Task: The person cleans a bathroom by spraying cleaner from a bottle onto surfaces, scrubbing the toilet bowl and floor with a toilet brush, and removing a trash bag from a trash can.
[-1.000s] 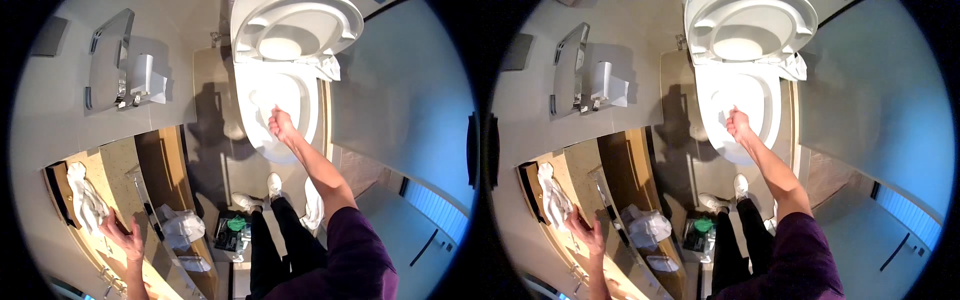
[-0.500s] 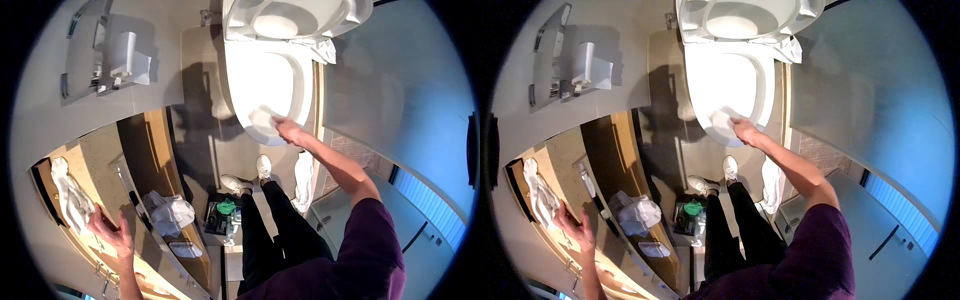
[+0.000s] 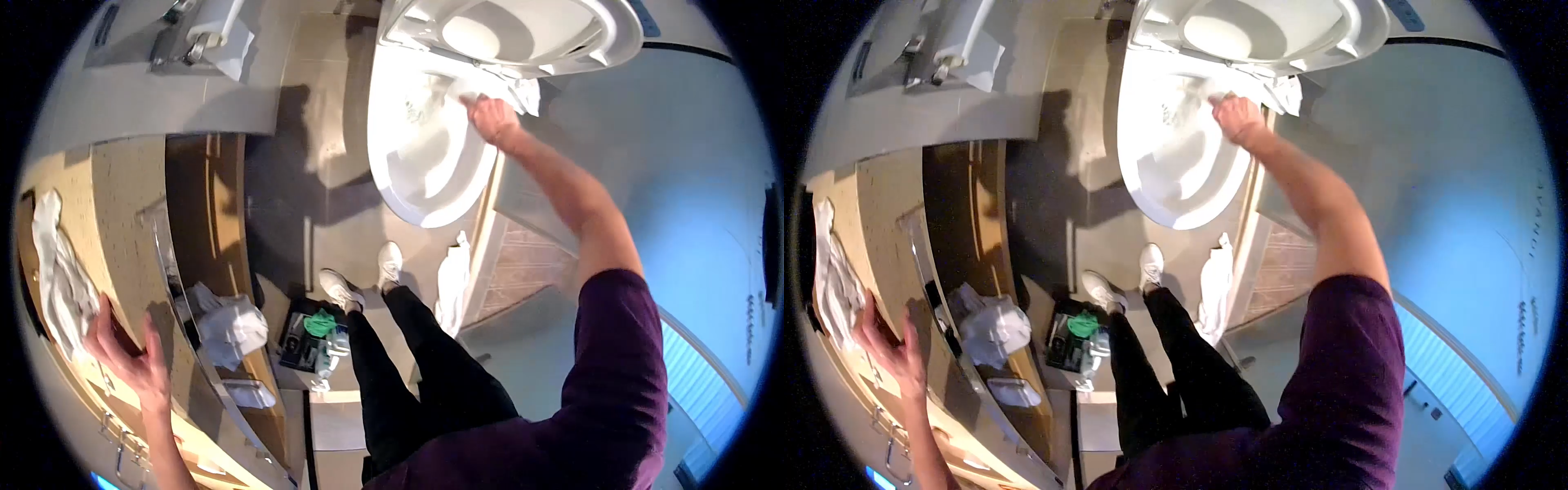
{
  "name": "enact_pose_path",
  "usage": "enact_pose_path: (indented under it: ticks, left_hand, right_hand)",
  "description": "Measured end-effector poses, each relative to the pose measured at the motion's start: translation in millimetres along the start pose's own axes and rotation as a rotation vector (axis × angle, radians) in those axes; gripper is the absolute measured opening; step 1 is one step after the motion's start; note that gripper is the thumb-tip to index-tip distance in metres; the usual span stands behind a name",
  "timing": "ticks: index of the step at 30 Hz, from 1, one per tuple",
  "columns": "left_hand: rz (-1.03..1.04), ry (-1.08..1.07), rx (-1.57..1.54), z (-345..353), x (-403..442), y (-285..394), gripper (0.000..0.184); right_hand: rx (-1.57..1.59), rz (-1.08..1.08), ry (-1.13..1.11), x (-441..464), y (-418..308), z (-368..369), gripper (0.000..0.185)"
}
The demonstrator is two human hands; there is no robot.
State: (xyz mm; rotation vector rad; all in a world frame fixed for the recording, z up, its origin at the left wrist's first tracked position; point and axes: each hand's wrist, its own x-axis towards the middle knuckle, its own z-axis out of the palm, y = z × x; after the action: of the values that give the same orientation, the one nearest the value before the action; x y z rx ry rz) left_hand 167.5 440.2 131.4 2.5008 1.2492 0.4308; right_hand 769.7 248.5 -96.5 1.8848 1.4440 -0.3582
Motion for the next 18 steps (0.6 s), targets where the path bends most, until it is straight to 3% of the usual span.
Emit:
enact_pose_path:
  ticks: [1,6,8,9,10,12,13,15,17,18]
  left_hand:
    - [0.015,-0.014,0.081,-4,2,2,0.062]
    - [0.089,0.039,0.174,-8,6,7,0.063]
    - [0.143,0.048,0.237,-12,10,6,0.064]
    - [0.140,0.071,0.197,-10,9,4,0.065]
    - [0.137,0.081,0.193,-12,11,5,0.065]
    - [0.177,0.088,0.206,-15,12,12,0.065]
    - [0.167,0.073,0.186,-18,12,13,0.065]
    - [0.121,0.060,0.175,-14,6,6,0.067]
    - [0.111,0.058,0.200,-13,5,-2,0.070]
    - [0.110,0.057,0.202,-14,5,-3,0.070]
  right_hand:
    - [-0.200,-0.090,0.044,-9,20,-6,0.035]
    - [-0.099,-0.123,-0.150,-57,36,40,0.033]
    - [0.115,-0.051,-0.339,-91,0,77,0.029]
    - [0.155,-0.124,-0.361,-118,-23,64,0.029]
    - [0.296,-0.035,-0.436,-137,-51,42,0.029]
    - [0.483,-0.204,-0.365,-169,-92,20,0.033]
    - [0.687,-0.142,-0.422,-163,-91,1,0.036]
    - [1.061,-0.422,-0.160,-125,-45,34,0.044]
    - [0.282,-0.065,-0.309,-137,-44,-81,0.056]
    - [0.080,-0.076,-0.264,-123,-25,-76,0.061]
